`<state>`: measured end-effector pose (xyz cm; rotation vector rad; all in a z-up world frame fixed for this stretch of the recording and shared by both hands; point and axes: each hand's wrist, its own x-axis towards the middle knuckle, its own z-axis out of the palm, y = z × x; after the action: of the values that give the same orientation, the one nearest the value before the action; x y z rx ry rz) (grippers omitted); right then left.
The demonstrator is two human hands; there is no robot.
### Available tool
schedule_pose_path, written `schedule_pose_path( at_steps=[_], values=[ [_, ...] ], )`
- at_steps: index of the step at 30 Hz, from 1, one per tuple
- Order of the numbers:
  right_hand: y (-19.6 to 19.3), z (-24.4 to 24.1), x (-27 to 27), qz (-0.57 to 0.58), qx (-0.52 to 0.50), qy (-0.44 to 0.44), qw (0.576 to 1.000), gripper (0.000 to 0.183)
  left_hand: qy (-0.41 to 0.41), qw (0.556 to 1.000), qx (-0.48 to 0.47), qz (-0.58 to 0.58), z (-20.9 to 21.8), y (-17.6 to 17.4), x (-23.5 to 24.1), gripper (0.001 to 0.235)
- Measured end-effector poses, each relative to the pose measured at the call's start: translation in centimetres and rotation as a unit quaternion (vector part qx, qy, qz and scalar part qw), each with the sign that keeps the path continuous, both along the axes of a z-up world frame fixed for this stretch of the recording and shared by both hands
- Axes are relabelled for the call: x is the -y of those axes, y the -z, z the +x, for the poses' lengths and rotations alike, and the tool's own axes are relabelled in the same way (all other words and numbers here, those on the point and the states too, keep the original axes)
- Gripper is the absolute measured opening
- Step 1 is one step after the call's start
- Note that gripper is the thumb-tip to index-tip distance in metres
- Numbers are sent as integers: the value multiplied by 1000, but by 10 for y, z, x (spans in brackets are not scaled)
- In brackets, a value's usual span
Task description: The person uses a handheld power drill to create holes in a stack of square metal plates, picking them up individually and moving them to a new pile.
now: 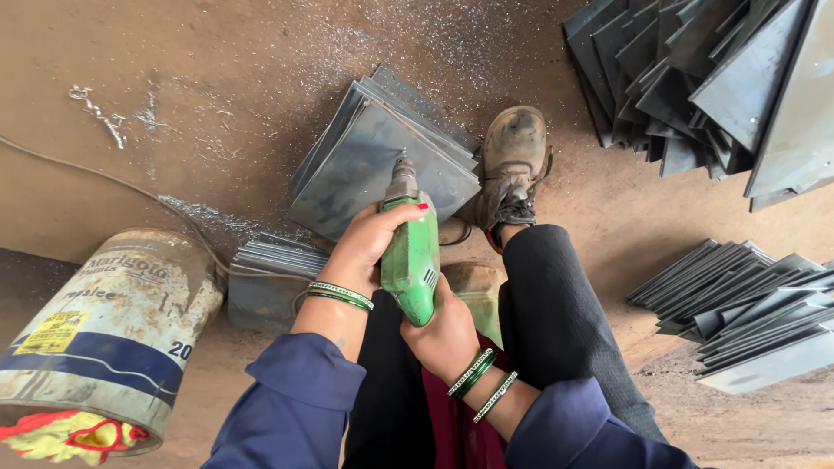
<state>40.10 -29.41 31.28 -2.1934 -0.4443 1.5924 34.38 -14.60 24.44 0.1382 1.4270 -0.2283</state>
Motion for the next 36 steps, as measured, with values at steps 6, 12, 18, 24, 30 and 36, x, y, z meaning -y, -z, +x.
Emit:
schedule_pose_path(
  at_steps=[6,12,18,24,30,36],
  values=[
    [-1,3,-6,-18,-16,10,1000,43,-5,1000,15,-14,6,0,-2,30],
    [-2,4,-7,-3,-13,17,1000,39,-8,1000,14,-2,4,-1,-4,28],
    [-2,5,-9,1,-22,26,999,39,1,1000,15,-11,8,-3,-6,29],
    [-2,3,-9,18,-31,33,999,34,1,1000,5,-1,7,-4,-6,30],
    [-2,3,-9,9,-33,35,999,34,16,1000,-4,-7,10,-7,-11,30],
    [0,4,-8,4,-48,49,998,40,36,999,4,10,5,6,-2,31]
  ],
)
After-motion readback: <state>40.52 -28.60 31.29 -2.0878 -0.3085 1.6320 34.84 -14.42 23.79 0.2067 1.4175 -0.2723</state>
